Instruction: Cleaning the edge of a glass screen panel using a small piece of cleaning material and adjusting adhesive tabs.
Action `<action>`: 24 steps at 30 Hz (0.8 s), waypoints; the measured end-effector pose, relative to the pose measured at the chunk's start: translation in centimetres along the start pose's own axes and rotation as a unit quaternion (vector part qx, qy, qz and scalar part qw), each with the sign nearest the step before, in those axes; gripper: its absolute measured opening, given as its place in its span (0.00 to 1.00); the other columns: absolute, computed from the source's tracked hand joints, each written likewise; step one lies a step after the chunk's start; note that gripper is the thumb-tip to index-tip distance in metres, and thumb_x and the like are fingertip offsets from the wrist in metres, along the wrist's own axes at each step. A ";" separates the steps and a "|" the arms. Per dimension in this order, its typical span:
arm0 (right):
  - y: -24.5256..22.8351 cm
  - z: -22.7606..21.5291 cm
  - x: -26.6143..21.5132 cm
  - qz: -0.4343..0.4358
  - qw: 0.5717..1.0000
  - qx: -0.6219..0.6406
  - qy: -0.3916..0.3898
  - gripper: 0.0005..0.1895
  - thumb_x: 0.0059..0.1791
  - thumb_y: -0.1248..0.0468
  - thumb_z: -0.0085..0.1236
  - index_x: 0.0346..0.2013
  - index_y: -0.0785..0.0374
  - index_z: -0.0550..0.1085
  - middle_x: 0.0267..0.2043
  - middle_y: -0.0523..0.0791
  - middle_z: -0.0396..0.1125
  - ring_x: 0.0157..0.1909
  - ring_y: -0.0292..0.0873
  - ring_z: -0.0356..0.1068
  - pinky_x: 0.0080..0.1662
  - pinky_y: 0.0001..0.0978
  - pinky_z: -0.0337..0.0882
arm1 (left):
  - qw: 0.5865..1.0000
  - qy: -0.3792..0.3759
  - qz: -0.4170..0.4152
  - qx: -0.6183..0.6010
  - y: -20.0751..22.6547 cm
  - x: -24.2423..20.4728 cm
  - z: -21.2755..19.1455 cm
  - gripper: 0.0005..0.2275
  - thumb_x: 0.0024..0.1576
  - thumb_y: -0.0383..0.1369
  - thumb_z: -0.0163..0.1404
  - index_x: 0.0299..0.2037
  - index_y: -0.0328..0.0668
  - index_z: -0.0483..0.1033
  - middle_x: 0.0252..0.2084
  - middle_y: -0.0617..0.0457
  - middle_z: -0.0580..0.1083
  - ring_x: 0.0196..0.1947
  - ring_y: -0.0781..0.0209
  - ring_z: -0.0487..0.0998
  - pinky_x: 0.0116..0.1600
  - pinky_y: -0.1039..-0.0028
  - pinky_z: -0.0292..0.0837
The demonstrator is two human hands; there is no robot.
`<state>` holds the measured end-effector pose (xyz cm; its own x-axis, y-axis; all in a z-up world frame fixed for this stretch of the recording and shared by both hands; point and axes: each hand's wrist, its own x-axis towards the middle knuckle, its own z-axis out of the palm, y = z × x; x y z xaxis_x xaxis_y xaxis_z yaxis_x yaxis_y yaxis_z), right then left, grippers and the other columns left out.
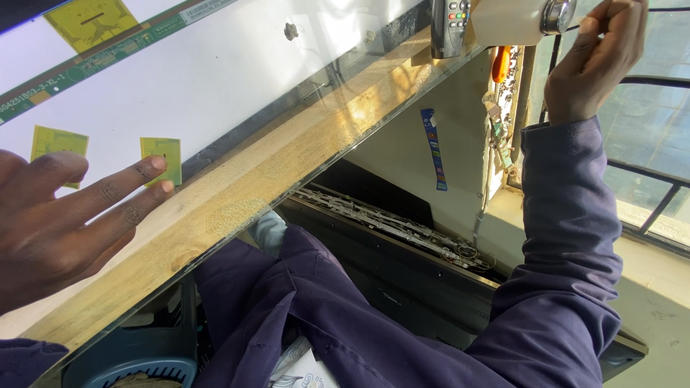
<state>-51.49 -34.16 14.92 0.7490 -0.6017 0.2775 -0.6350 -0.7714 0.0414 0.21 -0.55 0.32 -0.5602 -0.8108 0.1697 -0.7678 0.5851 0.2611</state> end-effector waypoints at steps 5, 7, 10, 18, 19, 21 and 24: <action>-0.8 -0.3 -0.1 -0.018 1.000 -0.020 0.001 0.07 0.57 0.75 0.37 0.35 0.70 0.62 0.34 0.50 0.51 0.32 0.45 0.49 0.35 0.40 0.54 | 0.999 -0.019 -0.010 0.048 -0.2 0.6 -1.2 0.17 0.50 0.37 0.56 0.51 0.61 0.78 0.65 0.65 0.73 0.36 0.60 0.70 0.41 0.70 0.62; -3.8 0.4 0.7 0.019 0.995 0.094 0.025 0.05 0.59 0.78 0.36 0.44 0.79 0.62 0.38 0.55 0.53 0.37 0.49 0.52 0.42 0.41 0.57 | 0.998 -0.018 -0.019 0.065 -0.8 -0.4 -1.4 0.09 0.54 0.41 0.54 0.45 0.68 0.78 0.61 0.70 0.76 0.36 0.68 0.72 0.38 0.73 0.59; -10.9 2.8 -1.6 0.116 0.952 0.283 0.015 0.06 0.65 0.76 0.35 0.52 0.81 0.61 0.44 0.58 0.57 0.37 0.48 0.50 0.44 0.41 0.58 | 0.984 -0.008 0.007 0.176 -2.5 -2.2 -2.1 0.12 0.59 0.35 0.54 0.50 0.72 0.76 0.61 0.78 0.74 0.36 0.76 0.69 0.35 0.82 0.56; -37.2 13.3 4.8 -0.220 0.923 0.304 -0.086 0.07 0.46 0.78 0.63 0.32 0.65 0.74 0.34 0.50 0.71 0.26 0.41 0.66 0.30 0.34 0.69 | 0.982 0.075 0.006 0.171 -4.8 -7.8 -0.2 0.04 0.60 0.35 0.58 0.41 0.59 0.76 0.44 0.73 0.75 0.37 0.77 0.70 0.40 0.83 0.59; -39.3 14.7 5.8 -0.284 0.894 0.336 -0.080 0.05 0.46 0.73 0.64 0.31 0.65 0.75 0.32 0.49 0.70 0.28 0.42 0.71 0.30 0.31 0.75 | 0.983 0.072 0.012 0.165 -5.0 -8.3 0.5 0.04 0.60 0.35 0.58 0.41 0.58 0.77 0.38 0.71 0.74 0.40 0.76 0.71 0.42 0.82 0.61; -42.0 16.8 7.8 -0.311 0.883 0.340 -0.085 0.05 0.45 0.74 0.66 0.30 0.66 0.76 0.30 0.48 0.70 0.27 0.41 0.69 0.29 0.30 0.72 | 0.984 0.081 0.015 0.160 -5.4 -9.1 1.1 0.03 0.62 0.34 0.57 0.38 0.58 0.76 0.37 0.70 0.74 0.38 0.75 0.68 0.42 0.81 0.58; -44.5 19.8 9.7 -0.355 0.864 0.347 -0.083 0.05 0.44 0.75 0.67 0.28 0.67 0.77 0.29 0.48 0.69 0.24 0.40 0.64 0.27 0.29 0.68 | 0.983 0.085 0.016 0.160 -6.5 -10.3 1.9 0.09 0.64 0.32 0.56 0.30 0.56 0.76 0.32 0.67 0.73 0.33 0.72 0.65 0.40 0.80 0.55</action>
<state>-12.17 -9.78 -3.28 0.9567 0.0962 0.2746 0.2179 -0.8625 -0.4568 10.39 3.98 -4.95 -0.5467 -0.7671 0.3357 -0.8242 0.5638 -0.0538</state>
